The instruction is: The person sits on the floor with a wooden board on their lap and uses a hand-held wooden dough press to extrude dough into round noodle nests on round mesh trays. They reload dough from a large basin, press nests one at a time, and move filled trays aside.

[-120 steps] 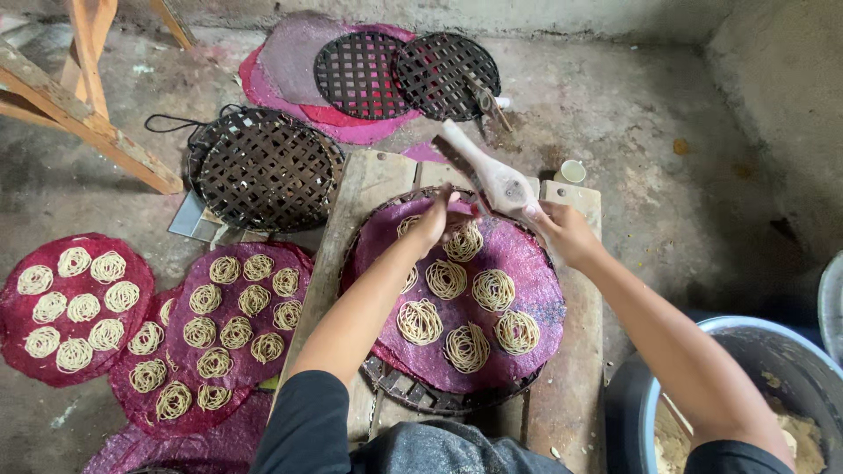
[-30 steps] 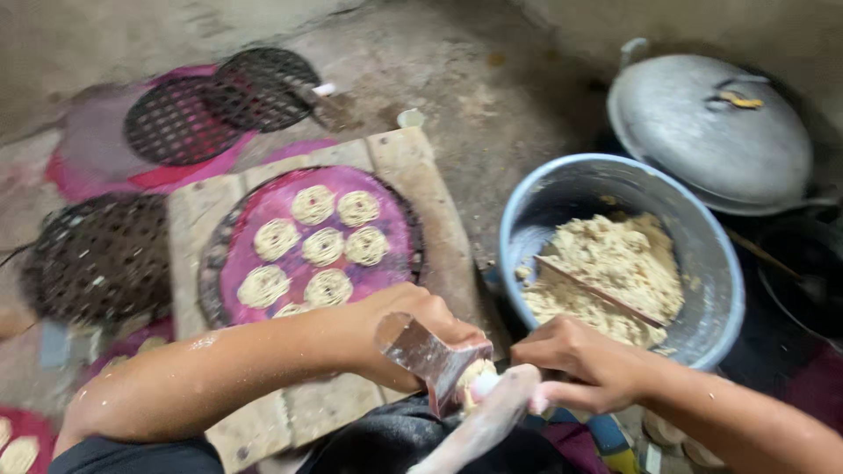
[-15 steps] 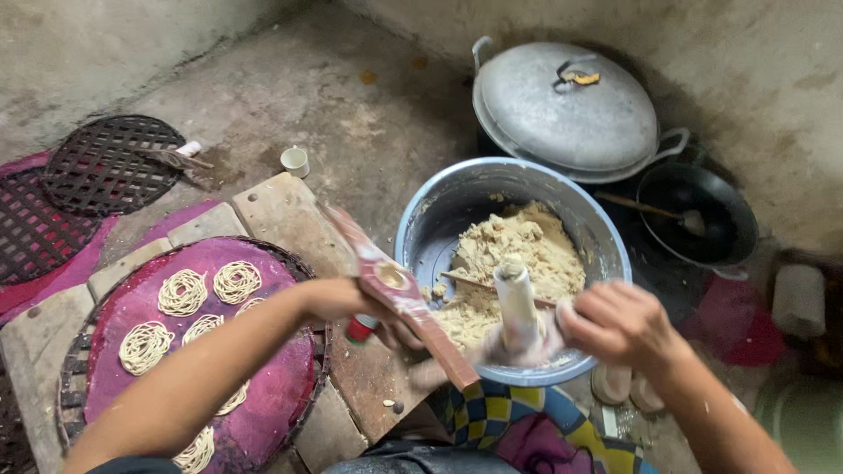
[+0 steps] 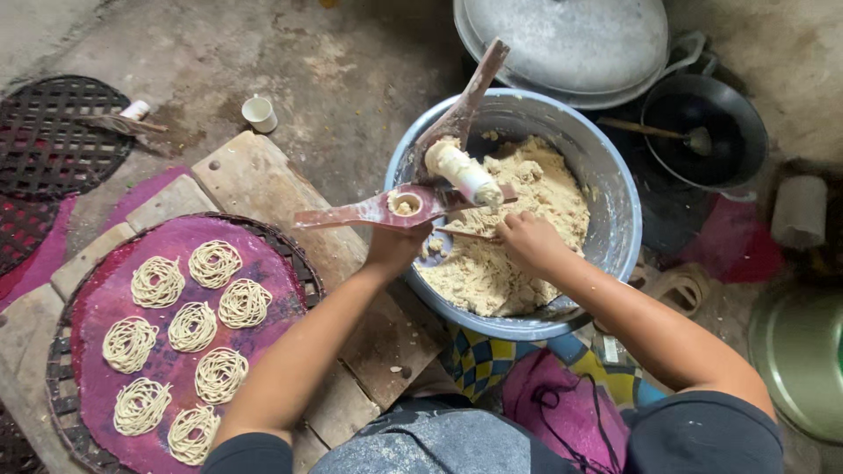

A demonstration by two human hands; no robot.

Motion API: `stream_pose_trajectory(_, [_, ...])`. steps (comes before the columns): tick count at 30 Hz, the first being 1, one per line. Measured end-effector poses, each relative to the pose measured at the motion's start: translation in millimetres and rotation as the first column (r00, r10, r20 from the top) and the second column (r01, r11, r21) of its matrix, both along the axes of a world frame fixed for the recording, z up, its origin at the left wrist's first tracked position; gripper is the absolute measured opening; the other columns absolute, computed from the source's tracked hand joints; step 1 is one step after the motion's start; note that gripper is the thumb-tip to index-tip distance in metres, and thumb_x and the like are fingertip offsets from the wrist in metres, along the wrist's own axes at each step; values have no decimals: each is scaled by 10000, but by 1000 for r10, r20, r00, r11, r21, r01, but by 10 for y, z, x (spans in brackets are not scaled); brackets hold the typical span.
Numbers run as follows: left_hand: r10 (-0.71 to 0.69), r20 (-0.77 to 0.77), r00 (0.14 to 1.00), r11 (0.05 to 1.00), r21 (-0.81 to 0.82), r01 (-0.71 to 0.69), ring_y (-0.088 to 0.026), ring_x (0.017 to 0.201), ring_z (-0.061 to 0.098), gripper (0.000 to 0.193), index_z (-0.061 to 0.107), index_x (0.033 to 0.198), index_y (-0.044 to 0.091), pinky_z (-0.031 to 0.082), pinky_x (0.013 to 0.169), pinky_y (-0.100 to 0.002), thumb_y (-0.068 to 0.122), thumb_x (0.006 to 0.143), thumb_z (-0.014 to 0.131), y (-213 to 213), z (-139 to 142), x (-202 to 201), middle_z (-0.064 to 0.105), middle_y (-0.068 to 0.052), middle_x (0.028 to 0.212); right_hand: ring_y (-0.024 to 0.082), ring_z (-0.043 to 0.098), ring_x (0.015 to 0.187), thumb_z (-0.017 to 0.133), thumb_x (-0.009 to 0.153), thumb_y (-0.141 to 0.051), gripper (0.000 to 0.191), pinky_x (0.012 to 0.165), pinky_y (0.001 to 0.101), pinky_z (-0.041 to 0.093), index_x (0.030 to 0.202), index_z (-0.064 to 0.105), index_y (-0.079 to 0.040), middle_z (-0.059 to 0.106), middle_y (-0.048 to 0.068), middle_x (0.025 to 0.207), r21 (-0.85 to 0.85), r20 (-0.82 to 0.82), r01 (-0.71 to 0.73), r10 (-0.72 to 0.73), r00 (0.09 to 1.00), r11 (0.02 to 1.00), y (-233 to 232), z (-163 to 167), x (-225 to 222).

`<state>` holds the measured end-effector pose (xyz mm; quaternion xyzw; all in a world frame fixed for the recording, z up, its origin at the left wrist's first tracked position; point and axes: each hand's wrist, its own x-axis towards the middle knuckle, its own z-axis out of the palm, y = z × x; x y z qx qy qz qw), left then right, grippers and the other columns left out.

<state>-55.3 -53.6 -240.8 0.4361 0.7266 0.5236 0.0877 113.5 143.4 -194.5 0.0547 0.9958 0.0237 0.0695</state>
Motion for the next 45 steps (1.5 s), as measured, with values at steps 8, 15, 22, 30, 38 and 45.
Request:
stream_pose_trajectory(8, [12,-65,998,943,332,11,-291,1067,687,354,633,1220,34,551,945,-395,157,913,759,124,126,107,694,-129,1139,339,699,876,510,969,-118,256,738,481,574,1175,633,-28,681,166,1021,-44,236,108,-94,967,993,-63,44,-63])
stream_pose_trajectory(15, [-38,69,997,942,336,13,-258,1043,697,406,615,1250,37,556,918,-348,134,885,767,28,253,153,690,-120,1136,351,740,769,432,1018,-231,374,722,474,583,1348,591,-154,709,184,807,-264,417,190,-66,907,946,-340,-181,43])
stream_pose_trajectory(22, [-3,53,999,953,303,-13,-247,1040,703,397,618,1247,54,561,908,-346,138,890,768,0,177,144,699,-108,1122,405,701,779,528,936,-122,357,720,530,543,1277,633,-110,689,236,783,-324,399,187,-46,916,927,-507,-294,404])
stream_pose_trajectory(30, [88,-82,993,979,192,-71,-257,1023,699,391,645,1243,76,566,874,-378,246,917,779,-32,319,-31,717,-108,1092,311,730,653,571,928,-167,330,651,441,571,1224,704,-107,742,163,799,-571,302,261,-96,948,778,-375,323,856])
stream_pose_trajectory(38, [-188,-416,890,974,-193,116,-241,921,676,433,648,1116,151,574,754,-405,374,782,809,-363,798,104,712,-62,1048,187,463,581,588,1052,-333,383,506,334,346,1254,781,-71,512,74,678,-798,303,327,-132,944,505,55,1268,613])
stream_pose_trajectory(45, [-187,-144,972,891,-443,105,-166,758,656,465,673,1230,179,563,622,-363,417,848,787,-258,962,388,723,-19,961,161,659,690,508,1017,-218,218,530,311,546,1074,644,-56,676,65,831,247,122,-134,106,987,960,-1024,1418,25])
